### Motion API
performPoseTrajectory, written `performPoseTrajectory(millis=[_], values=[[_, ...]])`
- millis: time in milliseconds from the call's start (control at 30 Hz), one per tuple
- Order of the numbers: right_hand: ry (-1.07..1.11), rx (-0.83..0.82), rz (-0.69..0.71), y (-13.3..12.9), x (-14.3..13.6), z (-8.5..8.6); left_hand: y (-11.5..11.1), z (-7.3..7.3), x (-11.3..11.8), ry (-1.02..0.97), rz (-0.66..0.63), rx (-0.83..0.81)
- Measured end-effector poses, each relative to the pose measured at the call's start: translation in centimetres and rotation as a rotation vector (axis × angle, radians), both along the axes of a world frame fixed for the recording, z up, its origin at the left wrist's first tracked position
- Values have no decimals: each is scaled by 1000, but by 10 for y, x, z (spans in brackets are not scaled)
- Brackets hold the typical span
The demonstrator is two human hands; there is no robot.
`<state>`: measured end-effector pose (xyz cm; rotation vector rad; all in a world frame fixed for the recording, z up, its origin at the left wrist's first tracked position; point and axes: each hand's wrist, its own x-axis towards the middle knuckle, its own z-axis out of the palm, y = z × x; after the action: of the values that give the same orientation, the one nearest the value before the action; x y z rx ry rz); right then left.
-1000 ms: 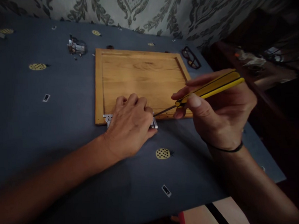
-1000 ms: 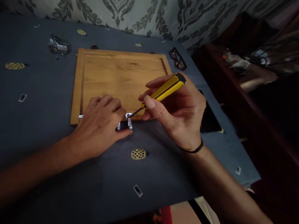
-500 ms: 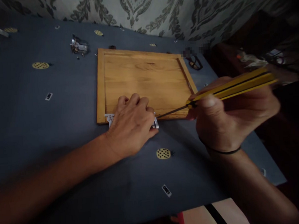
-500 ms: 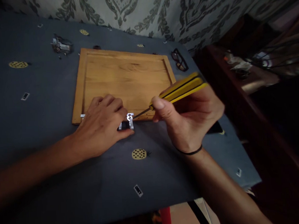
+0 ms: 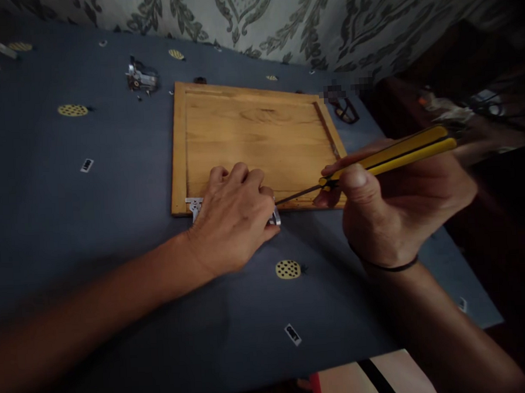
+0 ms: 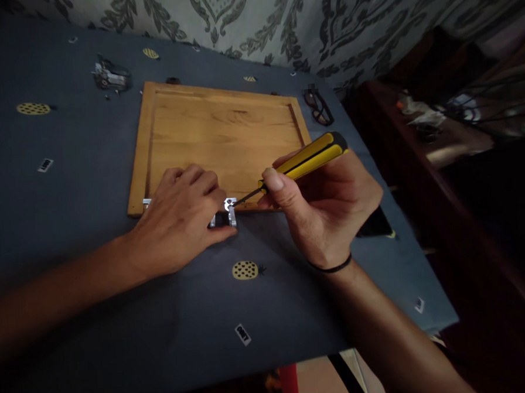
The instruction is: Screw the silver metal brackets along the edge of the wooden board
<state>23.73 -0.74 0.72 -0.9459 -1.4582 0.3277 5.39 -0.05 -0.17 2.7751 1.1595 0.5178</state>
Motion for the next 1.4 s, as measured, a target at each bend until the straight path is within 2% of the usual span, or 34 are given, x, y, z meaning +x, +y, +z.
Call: performPoseTrajectory(millis=[500,800,967,1200,1400], values=[[35,-97,13,-3,-2,2,-1,0,0,7,-1,3],[-1,-152,217,1,7,5,1,2,2,20,8,-23],[-93,-158,208,1,9,8,1,2,1,23,6,-27],[-72,-99,211,1,6,5,0,2,2,22,14,-28],[-138,13,102,0,4,5,0,2,3,35,24,-39]])
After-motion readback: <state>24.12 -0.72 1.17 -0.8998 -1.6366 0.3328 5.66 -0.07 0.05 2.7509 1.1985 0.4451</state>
